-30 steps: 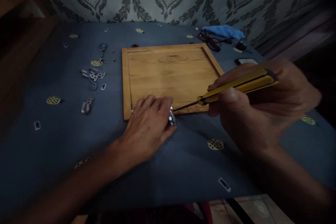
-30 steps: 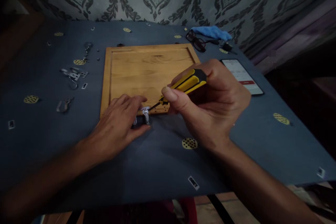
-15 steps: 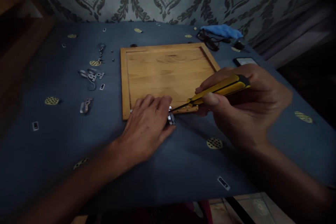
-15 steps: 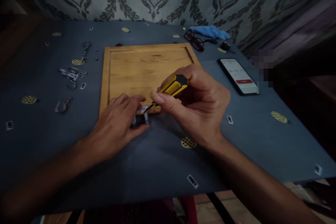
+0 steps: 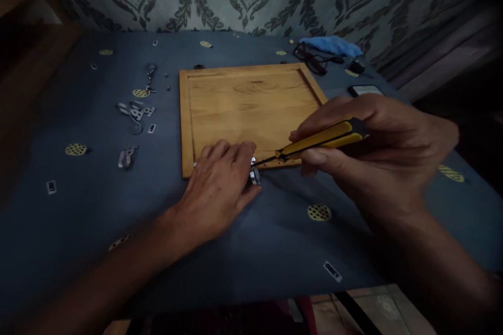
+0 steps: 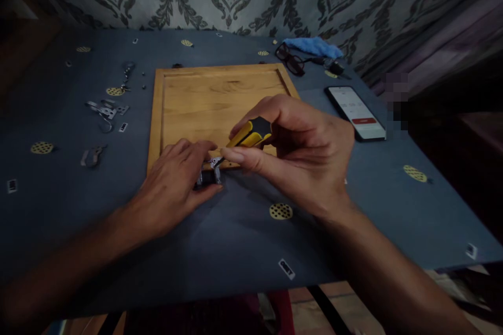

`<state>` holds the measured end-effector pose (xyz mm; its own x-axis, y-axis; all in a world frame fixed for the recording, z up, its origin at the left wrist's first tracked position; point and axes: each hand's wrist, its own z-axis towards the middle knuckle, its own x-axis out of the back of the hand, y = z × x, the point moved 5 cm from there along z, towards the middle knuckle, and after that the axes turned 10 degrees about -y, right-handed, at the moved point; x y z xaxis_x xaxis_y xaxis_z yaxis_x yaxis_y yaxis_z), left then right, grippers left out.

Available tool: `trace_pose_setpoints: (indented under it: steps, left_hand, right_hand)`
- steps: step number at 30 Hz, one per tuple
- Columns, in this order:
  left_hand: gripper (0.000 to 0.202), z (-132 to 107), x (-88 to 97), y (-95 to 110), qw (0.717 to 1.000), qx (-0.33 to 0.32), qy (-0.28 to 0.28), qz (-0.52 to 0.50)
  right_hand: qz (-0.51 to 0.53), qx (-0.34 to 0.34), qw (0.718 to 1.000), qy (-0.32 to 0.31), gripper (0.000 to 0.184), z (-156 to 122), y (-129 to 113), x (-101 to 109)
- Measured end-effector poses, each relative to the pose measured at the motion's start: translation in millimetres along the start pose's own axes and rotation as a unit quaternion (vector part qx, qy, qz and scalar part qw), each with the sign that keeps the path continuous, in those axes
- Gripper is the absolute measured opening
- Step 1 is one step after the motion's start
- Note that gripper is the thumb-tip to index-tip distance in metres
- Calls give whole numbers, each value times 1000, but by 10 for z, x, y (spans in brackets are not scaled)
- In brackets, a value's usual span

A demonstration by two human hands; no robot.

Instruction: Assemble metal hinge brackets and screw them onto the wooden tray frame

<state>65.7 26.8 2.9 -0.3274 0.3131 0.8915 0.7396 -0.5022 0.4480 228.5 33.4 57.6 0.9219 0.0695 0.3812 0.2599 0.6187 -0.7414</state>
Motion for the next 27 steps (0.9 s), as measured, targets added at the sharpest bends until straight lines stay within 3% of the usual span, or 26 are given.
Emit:
trace_pose_setpoints:
  steps: [3, 7, 9, 15, 21, 27]
  left_hand:
    - [37, 3, 8, 3, 1000, 1, -1, 1]
    - [39, 3, -10, 2, 1000, -1, -12, 0]
    - [40, -2, -12, 3, 1000, -7, -5, -1]
    - [43, -8, -7, 23, 1000, -8, -4, 5]
    - [43, 6, 5, 47, 1000, -9, -6, 10]
    - [39, 4, 9, 60, 1000, -16, 10, 14]
  right_hand:
    - [-28, -3, 998, 58, 25, -44, 39, -4]
    - [-62, 43, 986, 147, 28, -96, 57, 78]
    - [-72, 39, 984, 160, 29, -97, 87, 107]
    - [-41, 41, 994, 90, 22, -72, 130, 58]
    - [-7, 21, 997, 79, 18, -75, 112, 33]
    - [-1, 44, 998, 38, 11, -39, 71, 21]
